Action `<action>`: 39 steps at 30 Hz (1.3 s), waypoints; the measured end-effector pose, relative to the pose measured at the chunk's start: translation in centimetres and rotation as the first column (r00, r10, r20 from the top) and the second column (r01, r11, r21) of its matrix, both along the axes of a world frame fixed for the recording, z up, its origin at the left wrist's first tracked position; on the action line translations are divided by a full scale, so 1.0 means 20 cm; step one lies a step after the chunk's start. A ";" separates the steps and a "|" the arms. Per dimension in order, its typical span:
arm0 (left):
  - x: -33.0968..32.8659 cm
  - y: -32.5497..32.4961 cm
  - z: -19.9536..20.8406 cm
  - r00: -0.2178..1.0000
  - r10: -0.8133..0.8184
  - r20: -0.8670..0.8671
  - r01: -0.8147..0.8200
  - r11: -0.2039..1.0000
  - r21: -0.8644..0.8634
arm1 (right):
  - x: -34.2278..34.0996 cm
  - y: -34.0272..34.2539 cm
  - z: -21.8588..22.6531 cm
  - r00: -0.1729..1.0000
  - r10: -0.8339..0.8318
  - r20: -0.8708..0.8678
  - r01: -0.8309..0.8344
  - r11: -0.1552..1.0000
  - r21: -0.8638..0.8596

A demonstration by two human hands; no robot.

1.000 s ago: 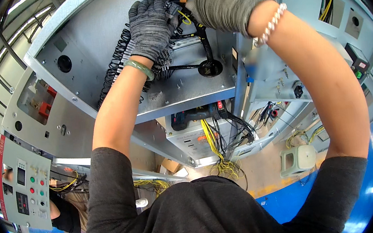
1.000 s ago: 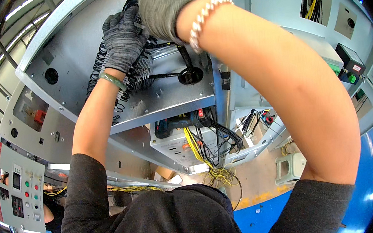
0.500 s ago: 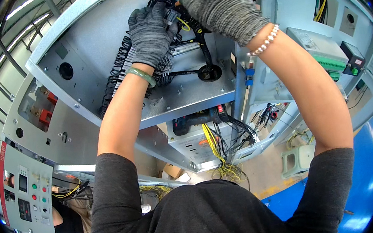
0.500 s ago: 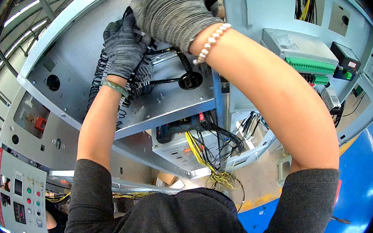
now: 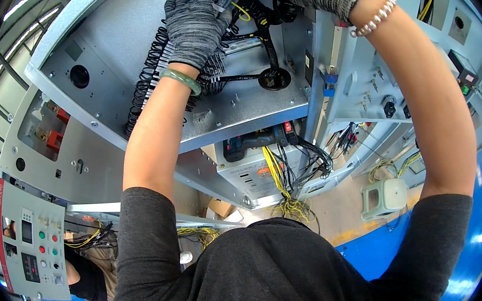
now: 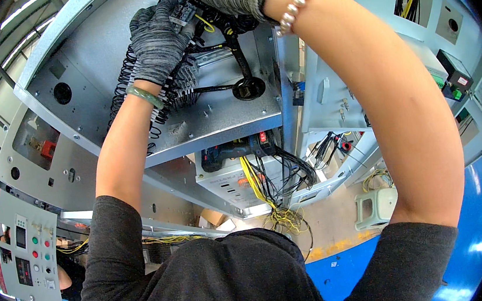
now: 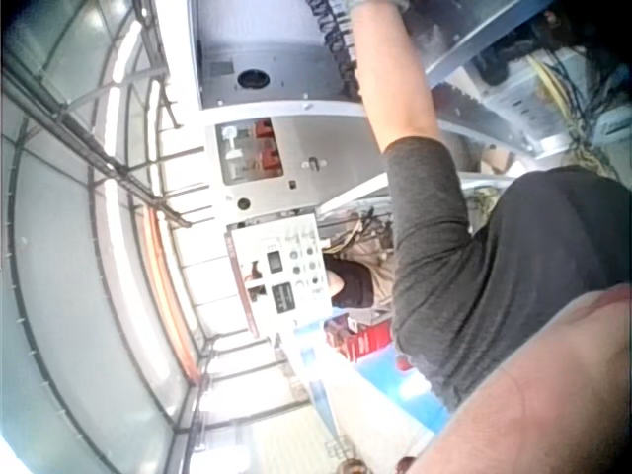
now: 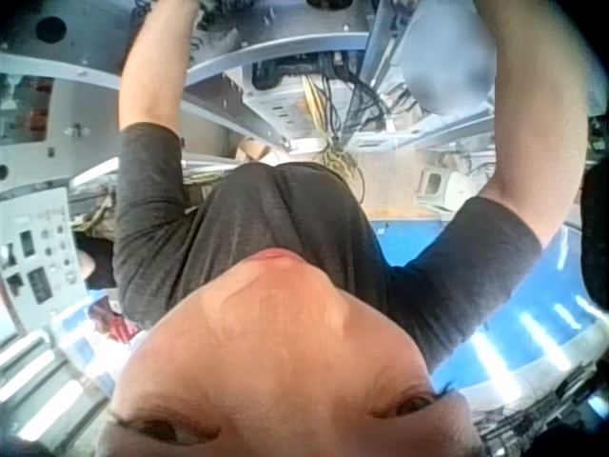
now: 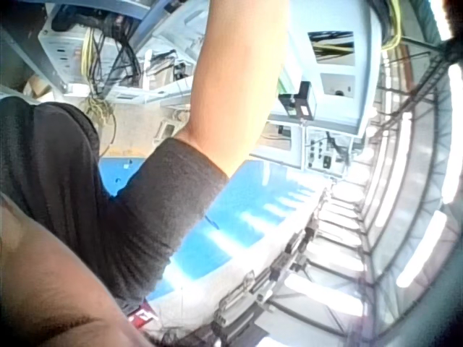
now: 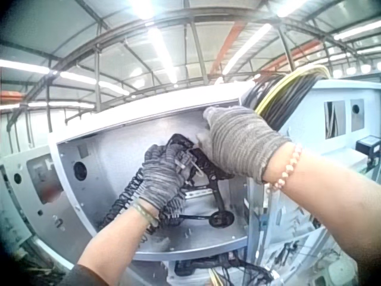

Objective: The person works inside an open electrical cabinet, using a screwdriver to tighten terminal screws and organize black and yellow wires. They then use a cordless drill to secure components within the cabinet.

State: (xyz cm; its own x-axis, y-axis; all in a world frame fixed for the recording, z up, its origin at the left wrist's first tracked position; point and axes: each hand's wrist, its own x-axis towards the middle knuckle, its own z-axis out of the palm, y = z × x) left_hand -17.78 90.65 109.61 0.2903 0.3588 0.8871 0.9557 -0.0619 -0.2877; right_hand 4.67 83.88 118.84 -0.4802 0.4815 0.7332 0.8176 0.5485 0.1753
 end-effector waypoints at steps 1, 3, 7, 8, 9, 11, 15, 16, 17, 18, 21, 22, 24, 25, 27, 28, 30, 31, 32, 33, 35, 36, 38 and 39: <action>0.00 0.01 0.00 1.000 -0.007 0.003 0.007 1.000 -0.005 | 0.00 0.02 0.00 0.997 0.016 -0.077 -0.019 0.999 -0.041; -0.01 0.01 0.00 1.000 -0.013 -0.016 0.014 1.000 0.018 | 0.01 0.01 -0.03 0.999 0.038 0.023 -0.040 0.997 0.063; 0.02 -0.02 0.01 0.999 -0.049 0.011 0.049 0.999 0.006 | 0.01 0.05 -0.06 0.971 -0.023 0.239 -0.037 0.969 0.245; 0.03 -0.02 0.01 0.997 -0.075 0.032 0.075 0.997 0.011 | 0.01 0.05 -0.06 0.965 -0.012 0.261 -0.052 0.970 0.238; 0.02 -0.01 0.01 0.997 -0.081 0.017 0.081 0.997 0.015 | 0.00 0.03 -0.03 0.978 0.026 0.205 -0.057 0.987 0.148; -0.01 0.00 0.02 0.998 -0.058 0.017 0.059 0.998 -0.014 | -0.04 0.02 0.03 0.993 0.114 0.018 -0.114 0.993 -0.016; 0.01 -0.02 0.02 1.000 -0.029 0.001 0.029 0.999 0.023 | -0.08 0.13 0.07 0.969 0.134 0.206 -0.110 0.987 -0.121; 0.01 -0.03 0.01 0.999 -0.030 0.011 0.030 0.999 0.016 | -0.09 0.11 0.10 0.905 0.111 0.410 -0.049 0.986 -0.161; 0.00 -0.03 0.01 0.998 -0.028 0.054 0.029 0.999 -0.017 | -0.09 0.07 0.14 0.788 0.081 0.610 0.027 0.986 -0.165; -0.01 -0.05 0.01 0.999 -0.006 0.050 0.006 1.000 -0.014 | -0.10 0.03 0.18 0.630 0.091 0.771 0.065 0.984 -0.169; 0.17 0.00 0.07 0.993 -0.121 0.005 0.120 0.991 0.062 | 0.09 0.29 0.12 0.752 0.091 0.653 0.126 0.952 -0.278; 0.09 -0.03 0.04 0.998 -0.065 0.006 0.065 0.997 0.044 | -0.01 0.21 0.11 0.803 0.057 0.594 0.106 0.966 -0.236; 0.02 -0.05 0.02 1.000 -0.023 0.000 0.023 0.999 0.023 | -0.10 0.00 0.08 0.893 -0.063 0.445 0.142 0.979 -0.148; 0.02 -0.03 0.01 0.999 -0.019 -0.027 0.021 0.999 0.045 | -0.05 -0.02 0.03 0.940 -0.020 0.340 0.034 0.999 -0.033; 0.03 -0.03 0.01 1.000 -0.025 -0.005 0.025 0.998 0.053 | -0.06 0.02 -0.03 0.927 -0.092 0.362 0.067 0.995 0.080; 0.04 -0.03 0.02 1.000 -0.030 0.002 0.030 0.998 0.059 | -0.03 0.01 -0.06 0.919 -0.076 0.386 0.017 0.988 0.155; 0.04 -0.02 0.02 0.999 -0.043 0.017 0.043 0.999 0.022 | -0.04 -0.02 -0.10 0.952 -0.116 0.283 0.069 0.983 0.171; 0.05 -0.03 0.03 0.999 -0.030 0.013 0.030 0.999 0.012 | -0.07 -0.04 -0.03 0.958 -0.122 0.261 0.111 0.992 0.054; 0.05 -0.03 0.04 1.000 -0.015 0.010 0.015 1.000 0.001 | -0.07 -0.06 0.04 0.963 -0.127 0.240 0.147 0.987 -0.066; 0.06 -0.03 0.05 0.999 -0.030 0.027 0.030 0.999 -0.032 | -0.01 -0.10 0.11 0.995 0.092 0.025 -0.085 0.975 -0.204; 0.04 -0.03 0.03 0.998 -0.065 0.025 0.064 0.997 0.032 | -0.05 -0.03 0.16 0.998 0.054 -0.018 -0.057 0.965 -0.254; 0.04 -0.04 0.01 0.996 -0.079 0.031 0.078 0.995 0.057 | -0.03 -0.03 0.16 0.995 0.100 -0.017 -0.101 0.962 -0.255; 0.06 -0.04 0.03 0.996 -0.090 0.003 0.090 0.995 0.045 | -0.01 0.01 0.16 0.994 0.092 -0.066 -0.106 0.959 -0.264; 0.05 -0.03 0.03 0.996 -0.090 0.011 0.090 0.995 0.035 | 0.04 -0.01 0.13 0.988 0.129 -0.087 -0.148 0.949 -0.279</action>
